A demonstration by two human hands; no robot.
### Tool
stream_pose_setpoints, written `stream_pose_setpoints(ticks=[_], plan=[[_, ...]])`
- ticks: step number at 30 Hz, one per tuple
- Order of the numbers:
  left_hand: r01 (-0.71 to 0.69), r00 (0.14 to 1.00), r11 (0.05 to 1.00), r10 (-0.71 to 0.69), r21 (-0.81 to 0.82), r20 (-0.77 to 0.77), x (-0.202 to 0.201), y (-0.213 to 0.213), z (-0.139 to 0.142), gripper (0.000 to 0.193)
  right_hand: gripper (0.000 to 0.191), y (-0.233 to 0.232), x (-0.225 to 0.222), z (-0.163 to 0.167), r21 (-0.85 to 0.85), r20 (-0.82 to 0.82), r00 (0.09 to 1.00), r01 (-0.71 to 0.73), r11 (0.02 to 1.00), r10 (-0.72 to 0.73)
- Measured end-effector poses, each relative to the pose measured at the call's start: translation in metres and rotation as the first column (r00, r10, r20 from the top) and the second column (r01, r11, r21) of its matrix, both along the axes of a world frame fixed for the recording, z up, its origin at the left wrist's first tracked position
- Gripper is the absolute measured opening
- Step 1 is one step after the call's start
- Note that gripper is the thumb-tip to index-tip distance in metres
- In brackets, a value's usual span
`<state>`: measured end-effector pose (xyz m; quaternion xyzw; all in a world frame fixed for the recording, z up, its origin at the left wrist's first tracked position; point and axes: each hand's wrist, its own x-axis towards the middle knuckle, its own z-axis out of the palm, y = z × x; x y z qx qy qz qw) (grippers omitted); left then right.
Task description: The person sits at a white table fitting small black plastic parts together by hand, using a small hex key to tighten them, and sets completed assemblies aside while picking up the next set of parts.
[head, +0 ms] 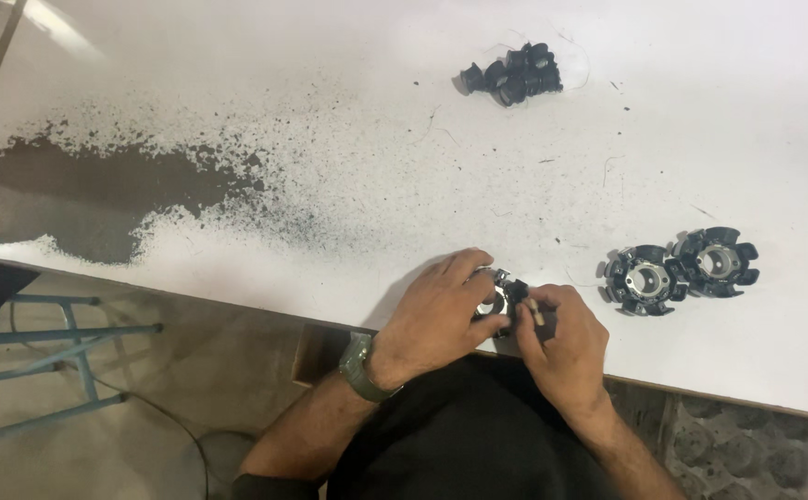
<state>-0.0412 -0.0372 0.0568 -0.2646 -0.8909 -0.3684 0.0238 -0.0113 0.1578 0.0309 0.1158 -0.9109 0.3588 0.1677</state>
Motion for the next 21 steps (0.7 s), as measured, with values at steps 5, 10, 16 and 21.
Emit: stream_pose_setpoints(ticks=[5, 10, 16, 21], plan=[[-0.088, 0.992, 0.996, 0.084, -0.034, -0.09, 0.013, -0.006, -0.004, 0.016, 0.026, 0.001, 0.003, -0.003, 0.023, -0.019, 1.0, -0.013, 1.0, 0.014], [-0.161, 0.98, 0.976, 0.14, -0.147, -0.143, 0.03, -0.029, 0.006, 0.024, 0.025, 0.007, 0.007, -0.013, 0.008, -0.06, 0.998, -0.032, 0.999, 0.032], [-0.059, 0.982, 0.994, 0.042, -0.09, -0.182, 0.038, -0.009, 0.022, 0.03, 0.029, 0.012, 0.01, -0.023, -0.219, 0.095, 0.993, -0.049, 0.975, 0.071], [-0.074, 0.985, 0.991, 0.055, -0.114, -0.161, 0.014, 0.018, 0.007, 0.029, 0.035, 0.016, 0.014, -0.027, -0.137, -0.123, 0.988, -0.11, 0.984, 0.093]])
